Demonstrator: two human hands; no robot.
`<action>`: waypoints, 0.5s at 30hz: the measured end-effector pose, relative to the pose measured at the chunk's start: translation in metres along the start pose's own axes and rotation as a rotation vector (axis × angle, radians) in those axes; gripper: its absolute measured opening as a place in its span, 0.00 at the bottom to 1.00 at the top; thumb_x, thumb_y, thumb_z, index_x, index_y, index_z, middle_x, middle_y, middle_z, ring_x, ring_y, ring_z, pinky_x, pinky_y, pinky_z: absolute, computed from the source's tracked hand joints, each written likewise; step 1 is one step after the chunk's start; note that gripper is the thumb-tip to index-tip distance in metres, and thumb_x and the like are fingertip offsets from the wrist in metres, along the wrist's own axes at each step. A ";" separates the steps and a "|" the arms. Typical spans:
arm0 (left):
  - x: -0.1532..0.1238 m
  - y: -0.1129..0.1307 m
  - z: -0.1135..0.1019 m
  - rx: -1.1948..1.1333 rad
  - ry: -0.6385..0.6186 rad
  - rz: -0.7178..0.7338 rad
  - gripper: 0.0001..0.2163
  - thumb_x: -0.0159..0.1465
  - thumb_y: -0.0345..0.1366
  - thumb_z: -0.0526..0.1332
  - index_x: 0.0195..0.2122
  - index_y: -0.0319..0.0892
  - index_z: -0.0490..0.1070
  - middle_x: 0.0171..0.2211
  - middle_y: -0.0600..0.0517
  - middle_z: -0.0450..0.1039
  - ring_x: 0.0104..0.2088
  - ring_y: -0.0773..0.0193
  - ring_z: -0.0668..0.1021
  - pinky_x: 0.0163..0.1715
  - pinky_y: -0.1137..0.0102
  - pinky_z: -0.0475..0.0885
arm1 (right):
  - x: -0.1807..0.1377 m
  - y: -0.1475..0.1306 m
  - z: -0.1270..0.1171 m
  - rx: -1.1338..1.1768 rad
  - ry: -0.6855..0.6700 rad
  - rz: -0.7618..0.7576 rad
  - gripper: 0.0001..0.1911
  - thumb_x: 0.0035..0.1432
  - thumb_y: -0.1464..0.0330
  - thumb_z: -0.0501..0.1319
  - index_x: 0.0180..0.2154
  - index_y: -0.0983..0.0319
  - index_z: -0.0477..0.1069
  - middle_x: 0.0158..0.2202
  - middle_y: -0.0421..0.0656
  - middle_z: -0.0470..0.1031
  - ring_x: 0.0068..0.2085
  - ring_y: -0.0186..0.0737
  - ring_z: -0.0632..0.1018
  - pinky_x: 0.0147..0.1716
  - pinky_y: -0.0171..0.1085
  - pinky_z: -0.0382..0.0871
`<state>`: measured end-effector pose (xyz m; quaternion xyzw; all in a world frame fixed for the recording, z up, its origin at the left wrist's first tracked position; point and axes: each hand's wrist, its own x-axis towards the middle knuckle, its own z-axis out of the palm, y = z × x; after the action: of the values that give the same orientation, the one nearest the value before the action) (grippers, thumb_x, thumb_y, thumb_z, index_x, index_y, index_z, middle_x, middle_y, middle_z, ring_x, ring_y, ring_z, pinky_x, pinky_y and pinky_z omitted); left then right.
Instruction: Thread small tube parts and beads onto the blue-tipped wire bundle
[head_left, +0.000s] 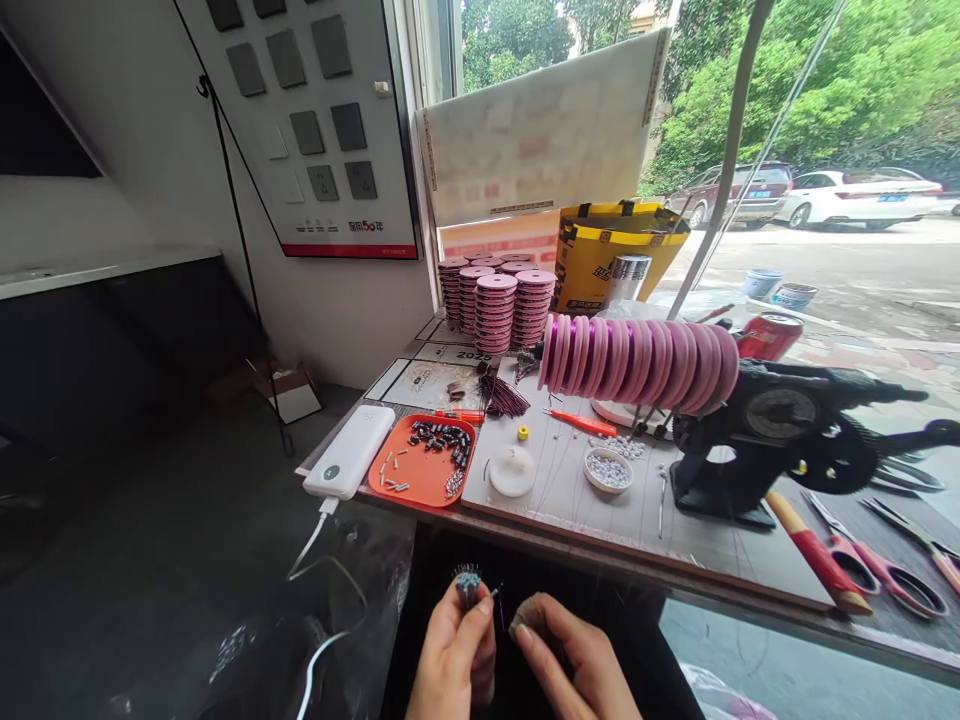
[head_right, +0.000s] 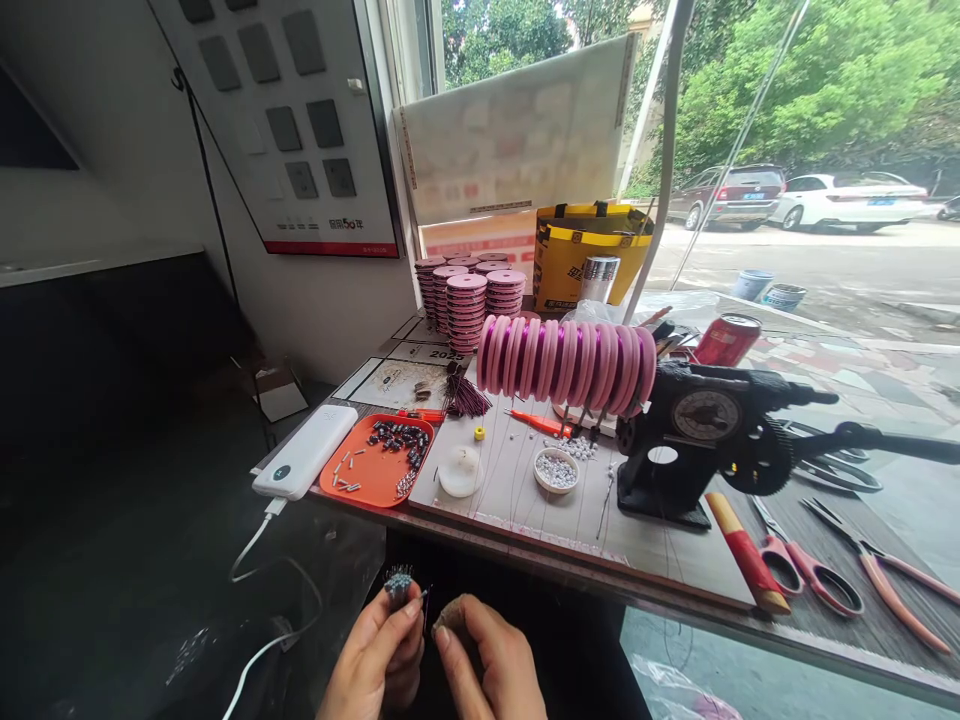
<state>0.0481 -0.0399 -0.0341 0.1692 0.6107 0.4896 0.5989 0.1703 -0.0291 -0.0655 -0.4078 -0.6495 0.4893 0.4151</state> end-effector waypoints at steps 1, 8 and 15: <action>0.000 0.001 0.000 0.004 -0.029 -0.007 0.25 0.40 0.55 0.69 0.29 0.39 0.67 0.14 0.65 0.50 0.14 0.79 0.50 0.14 0.82 0.44 | 0.000 0.000 0.000 0.002 0.002 0.004 0.15 0.62 0.61 0.51 0.26 0.62 0.62 0.23 0.38 0.65 0.25 0.31 0.66 0.24 0.27 0.60; -0.004 0.006 -0.001 0.099 -0.085 0.131 0.20 0.44 0.51 0.69 0.24 0.40 0.66 0.13 0.65 0.48 0.15 0.77 0.49 0.14 0.80 0.44 | 0.002 0.002 -0.003 -0.073 0.132 -0.026 0.13 0.62 0.63 0.51 0.28 0.62 0.64 0.23 0.38 0.67 0.25 0.31 0.68 0.25 0.27 0.63; -0.003 0.005 -0.001 0.187 0.009 0.306 0.15 0.44 0.47 0.70 0.20 0.39 0.72 0.15 0.60 0.53 0.17 0.74 0.52 0.15 0.77 0.51 | 0.003 0.002 -0.003 -0.127 0.150 -0.107 0.12 0.62 0.65 0.51 0.28 0.62 0.64 0.23 0.38 0.68 0.24 0.30 0.70 0.24 0.26 0.64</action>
<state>0.0463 -0.0402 -0.0282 0.3129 0.6235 0.5166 0.4965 0.1728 -0.0254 -0.0662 -0.4336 -0.6671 0.3925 0.4614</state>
